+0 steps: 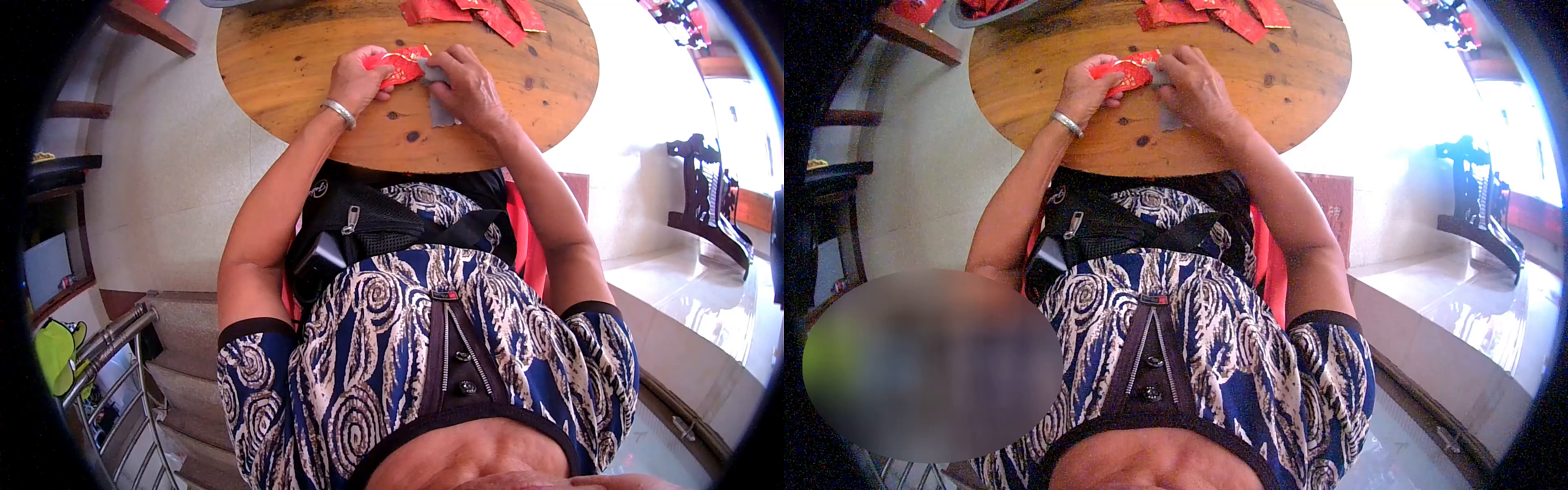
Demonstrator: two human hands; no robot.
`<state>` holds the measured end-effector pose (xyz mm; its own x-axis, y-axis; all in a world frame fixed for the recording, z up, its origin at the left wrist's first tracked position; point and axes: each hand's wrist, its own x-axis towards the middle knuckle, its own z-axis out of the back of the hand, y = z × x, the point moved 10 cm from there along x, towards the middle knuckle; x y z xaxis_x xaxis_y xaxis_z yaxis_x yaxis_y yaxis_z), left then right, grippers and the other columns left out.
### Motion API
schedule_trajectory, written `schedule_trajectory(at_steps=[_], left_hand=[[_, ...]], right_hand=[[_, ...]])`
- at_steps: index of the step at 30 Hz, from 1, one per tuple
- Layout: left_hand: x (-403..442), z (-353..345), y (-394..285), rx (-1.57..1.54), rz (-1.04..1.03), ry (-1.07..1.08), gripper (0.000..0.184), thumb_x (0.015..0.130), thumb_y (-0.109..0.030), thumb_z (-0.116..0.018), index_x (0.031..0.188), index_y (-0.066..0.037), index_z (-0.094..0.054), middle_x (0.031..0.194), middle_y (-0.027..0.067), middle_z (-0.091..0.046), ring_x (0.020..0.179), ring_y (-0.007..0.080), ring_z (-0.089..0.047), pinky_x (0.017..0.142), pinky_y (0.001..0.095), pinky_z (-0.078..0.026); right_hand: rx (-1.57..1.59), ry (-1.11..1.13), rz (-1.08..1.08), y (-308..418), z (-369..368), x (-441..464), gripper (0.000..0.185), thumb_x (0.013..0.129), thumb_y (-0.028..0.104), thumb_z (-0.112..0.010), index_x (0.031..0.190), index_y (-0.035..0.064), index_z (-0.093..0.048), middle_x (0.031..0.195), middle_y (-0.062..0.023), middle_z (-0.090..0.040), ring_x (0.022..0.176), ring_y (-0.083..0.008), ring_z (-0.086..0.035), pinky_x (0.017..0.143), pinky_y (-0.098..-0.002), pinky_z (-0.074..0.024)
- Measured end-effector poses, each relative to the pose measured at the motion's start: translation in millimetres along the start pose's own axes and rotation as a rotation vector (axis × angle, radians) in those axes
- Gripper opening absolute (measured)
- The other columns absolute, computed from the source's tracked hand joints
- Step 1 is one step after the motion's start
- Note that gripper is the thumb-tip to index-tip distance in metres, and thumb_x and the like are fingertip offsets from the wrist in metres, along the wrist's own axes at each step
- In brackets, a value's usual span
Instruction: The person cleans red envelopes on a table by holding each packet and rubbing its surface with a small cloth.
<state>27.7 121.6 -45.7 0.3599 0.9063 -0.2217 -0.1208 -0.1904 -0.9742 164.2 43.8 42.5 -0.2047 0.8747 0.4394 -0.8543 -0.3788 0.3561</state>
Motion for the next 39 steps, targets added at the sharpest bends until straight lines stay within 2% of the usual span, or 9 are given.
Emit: schedule_trajectory(at_steps=[15,17,21,23,28,30,33,37,39], left_hand=[[-1,2,0,-0.002,0.010,-0.020,0.028,0.084,-0.007,-0.069,0.111,-0.004,-0.063,0.079,0.0025,-0.065,0.056,0.0079,-0.060,0.047,0.0216,-0.053],[-2,2,-3,0.042,-0.002,-0.026,0.026,0.083,-0.003,-0.067,0.109,-0.001,-0.065,0.082,0.0085,-0.069,0.057,0.0106,-0.064,0.047,0.0237,-0.054],[-3,1,-3,0.046,-0.007,-0.022,0.026,0.083,-0.004,-0.067,0.109,-0.001,-0.065,0.082,0.0084,-0.069,0.057,0.0107,-0.064,0.047,0.0239,-0.054],[-8,1,-11,0.097,-0.027,-0.050,0.025,0.083,-0.005,-0.067,0.108,-0.002,-0.066,0.082,0.0074,-0.069,0.057,0.0104,-0.064,0.048,0.0239,-0.054],[-5,-2,-10,0.138,-0.044,-0.008,0.022,0.084,-0.006,-0.067,0.106,-0.003,-0.066,0.082,0.0067,-0.069,0.057,0.0104,-0.064,0.048,0.0237,-0.054],[-4,-2,-10,0.132,-0.052,0.000,0.021,0.084,-0.007,-0.067,0.105,-0.003,-0.067,0.082,0.0069,-0.069,0.057,0.0105,-0.064,0.048,0.0238,-0.055],[-2,-3,-8,0.159,-0.064,0.016,0.022,0.085,-0.007,-0.067,0.107,-0.003,-0.066,0.083,0.0081,-0.069,0.059,0.0115,-0.066,0.049,0.0245,-0.055],[-2,-3,-5,0.143,-0.037,0.006,0.024,0.087,-0.010,-0.067,0.110,-0.004,-0.064,0.077,0.0041,-0.066,0.057,0.0088,-0.061,0.046,0.0223,-0.051],[-3,-2,-5,0.157,-0.034,0.001,0.026,0.086,-0.010,-0.068,0.111,-0.003,-0.064,0.078,0.0046,-0.066,0.057,0.0089,-0.061,0.046,0.0223,-0.051]], right_hand=[[0.083,0.032,-0.162,-39,10,-2,0.024,0.075,0.014,-0.065,0.097,0.0078,-0.067,0.091,-0.0154,-0.058,0.089,-0.0358,-0.060,0.079,-0.0437,-0.0502],[-0.023,-0.045,-0.168,-41,23,-1,0.022,0.075,0.014,-0.064,0.096,0.0077,-0.067,0.089,-0.0147,-0.059,0.087,-0.0348,-0.061,0.078,-0.0431,-0.0504],[0.044,-0.200,-0.232,-34,46,3,0.023,0.075,0.012,-0.063,0.097,0.0080,-0.067,0.089,-0.0148,-0.059,0.086,-0.0343,-0.061,0.077,-0.0428,-0.0503],[0.086,-0.275,-0.167,-22,53,6,0.024,0.075,0.010,-0.062,0.099,0.0088,-0.067,0.093,-0.0135,-0.059,0.089,-0.0333,-0.059,0.080,-0.0416,-0.0495],[0.086,-0.135,0.063,14,10,10,0.029,0.076,0.007,-0.061,0.103,0.0105,-0.067,0.098,-0.0100,-0.059,0.095,-0.0310,-0.054,0.082,-0.0398,-0.0478],[-0.042,-0.090,0.134,27,-4,9,0.029,0.076,0.007,-0.061,0.104,0.0114,-0.067,0.096,-0.0105,-0.058,0.094,-0.0309,-0.054,0.081,-0.0405,-0.0482],[-0.030,-0.088,0.056,17,-6,13,0.029,0.076,0.007,-0.061,0.104,0.0120,-0.067,0.096,-0.0111,-0.058,0.095,-0.0314,-0.054,0.082,-0.0413,-0.0484],[0.003,-0.097,-0.088,-6,-5,12,0.028,0.078,0.007,-0.059,0.105,0.0108,-0.067,0.096,-0.0120,-0.057,0.095,-0.0325,-0.054,0.082,-0.0418,-0.0486],[-0.003,-0.092,-0.080,-10,-4,11,0.028,0.078,0.007,-0.059,0.106,0.0105,-0.066,0.096,-0.0121,-0.057,0.095,-0.0327,-0.055,0.082,-0.0417,-0.0488]])
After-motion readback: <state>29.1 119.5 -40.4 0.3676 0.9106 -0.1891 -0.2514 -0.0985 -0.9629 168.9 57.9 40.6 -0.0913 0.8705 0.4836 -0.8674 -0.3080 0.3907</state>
